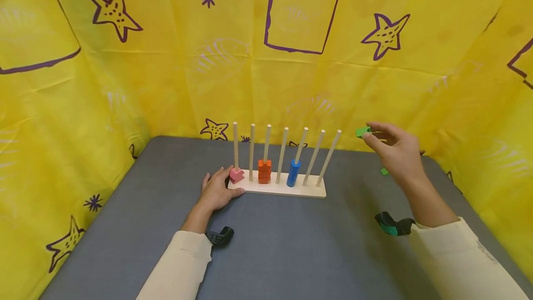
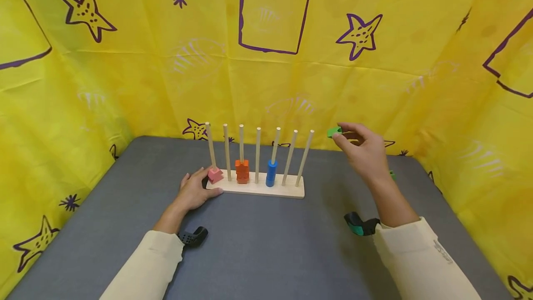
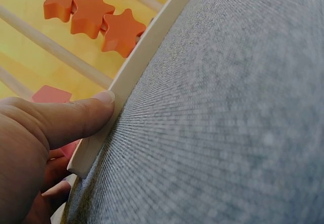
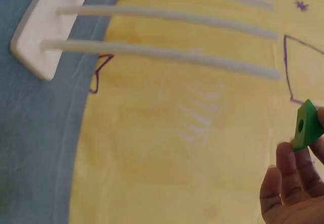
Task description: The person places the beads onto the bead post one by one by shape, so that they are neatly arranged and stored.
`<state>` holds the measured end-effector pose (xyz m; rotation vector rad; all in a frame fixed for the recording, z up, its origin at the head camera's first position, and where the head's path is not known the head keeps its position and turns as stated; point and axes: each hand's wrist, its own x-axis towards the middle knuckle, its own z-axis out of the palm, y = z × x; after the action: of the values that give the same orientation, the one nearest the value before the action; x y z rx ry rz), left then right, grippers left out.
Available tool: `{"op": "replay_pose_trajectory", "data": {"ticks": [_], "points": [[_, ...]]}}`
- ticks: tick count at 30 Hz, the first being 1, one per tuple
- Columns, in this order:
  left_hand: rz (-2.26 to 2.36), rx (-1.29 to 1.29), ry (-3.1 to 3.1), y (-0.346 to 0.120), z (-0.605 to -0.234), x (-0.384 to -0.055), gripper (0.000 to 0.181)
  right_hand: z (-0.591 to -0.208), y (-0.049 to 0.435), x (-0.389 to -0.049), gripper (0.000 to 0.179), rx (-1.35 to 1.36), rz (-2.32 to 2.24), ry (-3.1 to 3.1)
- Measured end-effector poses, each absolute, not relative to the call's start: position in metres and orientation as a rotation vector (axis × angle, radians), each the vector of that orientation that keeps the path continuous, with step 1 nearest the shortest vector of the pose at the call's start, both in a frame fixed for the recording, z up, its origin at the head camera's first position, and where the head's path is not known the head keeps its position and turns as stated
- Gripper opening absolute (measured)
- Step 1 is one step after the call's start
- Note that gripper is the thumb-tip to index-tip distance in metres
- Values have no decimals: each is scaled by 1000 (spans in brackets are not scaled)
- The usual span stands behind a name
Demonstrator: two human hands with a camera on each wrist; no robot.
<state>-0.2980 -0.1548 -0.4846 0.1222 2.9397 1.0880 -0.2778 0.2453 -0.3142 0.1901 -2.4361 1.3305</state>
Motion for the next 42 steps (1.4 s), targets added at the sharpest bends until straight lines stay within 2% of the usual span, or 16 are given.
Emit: {"op": "replay_pose_trajectory", "data": {"ticks": [8, 16, 42], "points": [[1082, 114, 2942, -155, -485, -299, 83, -307, 221, -290, 38, 363, 1393, -2369], [1081, 113, 2942, -153, -483, -298, 82, -312, 208, -299, 34, 416, 1347, -2388], [1091, 110, 2949, -154, -485, -297, 83, -353, 196, -304, 31, 263, 1458, -2389]]}}
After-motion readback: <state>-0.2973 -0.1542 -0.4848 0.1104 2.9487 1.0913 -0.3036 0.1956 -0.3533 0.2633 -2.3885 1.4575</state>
